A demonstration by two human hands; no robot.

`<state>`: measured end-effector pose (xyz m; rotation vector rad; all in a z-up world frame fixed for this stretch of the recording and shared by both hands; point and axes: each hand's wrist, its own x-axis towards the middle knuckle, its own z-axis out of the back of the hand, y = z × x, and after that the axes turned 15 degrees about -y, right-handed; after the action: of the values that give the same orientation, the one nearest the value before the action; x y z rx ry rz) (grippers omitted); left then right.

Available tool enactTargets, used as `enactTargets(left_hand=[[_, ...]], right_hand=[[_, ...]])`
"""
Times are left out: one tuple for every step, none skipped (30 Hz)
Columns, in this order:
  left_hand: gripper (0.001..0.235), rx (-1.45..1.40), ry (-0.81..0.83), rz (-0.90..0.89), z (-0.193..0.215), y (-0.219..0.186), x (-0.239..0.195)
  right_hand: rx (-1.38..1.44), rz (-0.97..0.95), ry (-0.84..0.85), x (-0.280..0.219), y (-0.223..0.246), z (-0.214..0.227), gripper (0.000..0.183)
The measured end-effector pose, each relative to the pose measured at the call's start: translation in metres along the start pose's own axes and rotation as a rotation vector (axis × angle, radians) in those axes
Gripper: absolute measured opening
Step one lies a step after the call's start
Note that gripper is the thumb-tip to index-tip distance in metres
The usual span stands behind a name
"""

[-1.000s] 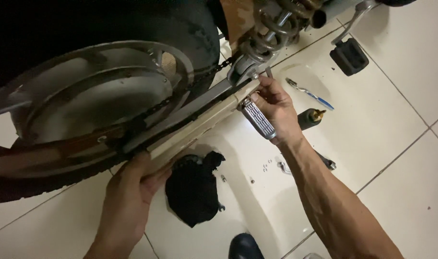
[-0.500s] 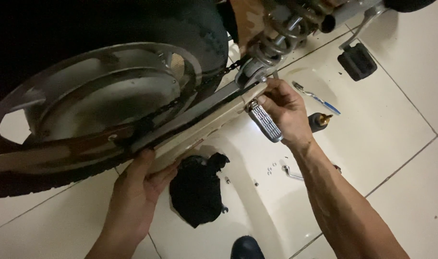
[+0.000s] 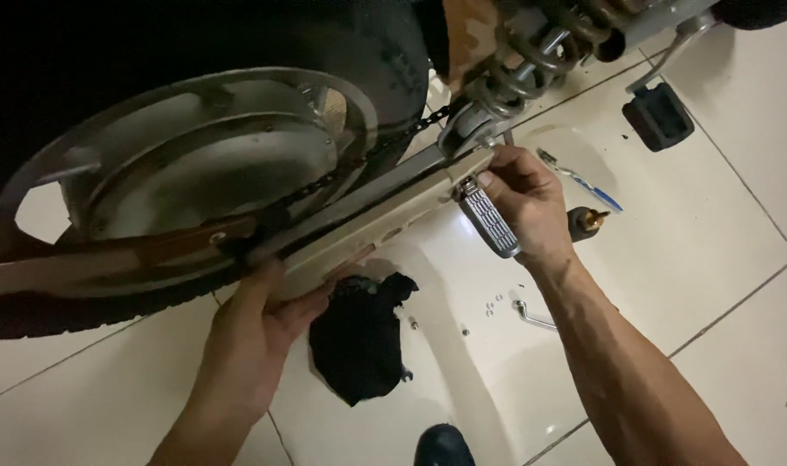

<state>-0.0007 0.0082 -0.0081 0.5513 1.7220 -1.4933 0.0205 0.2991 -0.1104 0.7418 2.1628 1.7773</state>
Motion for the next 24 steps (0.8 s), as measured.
enactTargets(left_hand=[[0.077, 0.001, 0.003, 0.000, -0.003, -0.002, -0.006], [0.069, 0.013, -0.031, 0.022, -0.005, -0.004, -0.012], [0.063, 0.024, -0.065, 0.043, -0.007, -0.006, -0.017], [0.063, 0.022, -0.066, 0.043, -0.006, -0.005, -0.019], [0.065, 0.077, -0.076, 0.046, -0.005, -0.004, -0.020], [0.067, 0.128, -0.090, 0.047, -0.003, -0.004, -0.021], [0.067, 0.121, -0.096, 0.046, -0.002, -0.006, -0.022], [0.066, 0.118, -0.092, 0.046, -0.002, -0.009, -0.023], [0.065, 0.115, -0.087, 0.047, -0.002, -0.012, -0.023], [0.064, 0.116, -0.080, 0.053, -0.001, -0.012, -0.023], [0.064, 0.117, -0.074, 0.060, -0.001, -0.013, -0.023], [0.063, 0.119, -0.065, 0.068, -0.002, -0.013, -0.023], [0.063, 0.115, -0.069, 0.072, 0.001, -0.012, -0.019], [0.070, 0.116, -0.058, 0.075, 0.002, -0.011, -0.014], [0.077, 0.118, -0.048, 0.078, 0.003, -0.010, -0.009], [0.077, 0.118, -0.042, 0.080, 0.003, -0.011, -0.010], [0.077, 0.102, -0.034, 0.066, 0.002, -0.012, -0.011], [0.077, 0.086, -0.030, 0.053, 0.002, -0.013, -0.012], [0.077, 0.086, -0.027, 0.056, 0.003, -0.007, -0.006], [0.074, 0.011, -0.018, 0.028, 0.005, -0.001, 0.000], [0.072, -0.064, -0.009, 0.000, 0.007, 0.004, 0.007], [0.072, -0.065, -0.013, 0.002, 0.012, 0.008, 0.011], [0.073, -0.079, 0.088, -0.049, 0.016, 0.011, 0.016], [0.074, -0.095, 0.194, -0.099, 0.019, 0.015, 0.021]], right_hand=[[-0.002, 0.002, -0.002, 0.002, -0.003, 0.003, 0.016], [0.011, -0.037, -0.033, 0.003, -0.006, 0.005, 0.020], [0.024, -0.075, -0.065, 0.004, -0.010, 0.008, 0.025], [0.024, -0.075, -0.063, 0.004, -0.012, 0.011, 0.025], [-0.001, -0.072, -0.083, 0.004, -0.013, 0.013, 0.026], [-0.024, -0.070, -0.097, 0.004, -0.016, 0.013, 0.028], [-0.021, -0.072, -0.088, 0.004, -0.012, 0.012, 0.028], [0.009, -0.114, -0.078, 0.005, -0.008, 0.010, 0.022], [0.039, -0.156, -0.068, 0.006, -0.005, 0.007, 0.018], [0.064, -0.203, -0.063, 0.005, -0.001, 0.007, 0.017], [0.088, -0.249, -0.058, 0.003, 0.002, 0.008, 0.019], [0.111, -0.296, -0.056, 0.002, 0.006, 0.009, 0.023], [0.108, -0.300, -0.051, 0.003, 0.011, -0.001, 0.023], [0.037, -0.336, -0.210, 0.005, 0.018, -0.009, 0.016], [-0.035, -0.371, -0.368, 0.007, 0.024, -0.017, 0.009], [-0.039, -0.367, -0.371, 0.006, 0.028, -0.020, 0.009], [-0.003, -0.394, -0.378, 0.005, 0.032, -0.022, 0.010], [0.034, -0.423, -0.383, 0.003, 0.034, -0.025, 0.013], [0.030, -0.422, -0.385, 0.004, 0.031, -0.021, 0.013], [0.029, -0.380, -0.352, 0.005, 0.027, -0.019, 0.011], [0.028, -0.338, -0.319, 0.005, 0.023, -0.017, 0.009], [0.028, -0.342, -0.316, 0.004, 0.023, -0.016, 0.009], [0.048, -0.350, -0.316, 0.003, 0.023, -0.015, 0.011], [0.067, -0.353, -0.316, 0.003, 0.024, -0.013, 0.014]])
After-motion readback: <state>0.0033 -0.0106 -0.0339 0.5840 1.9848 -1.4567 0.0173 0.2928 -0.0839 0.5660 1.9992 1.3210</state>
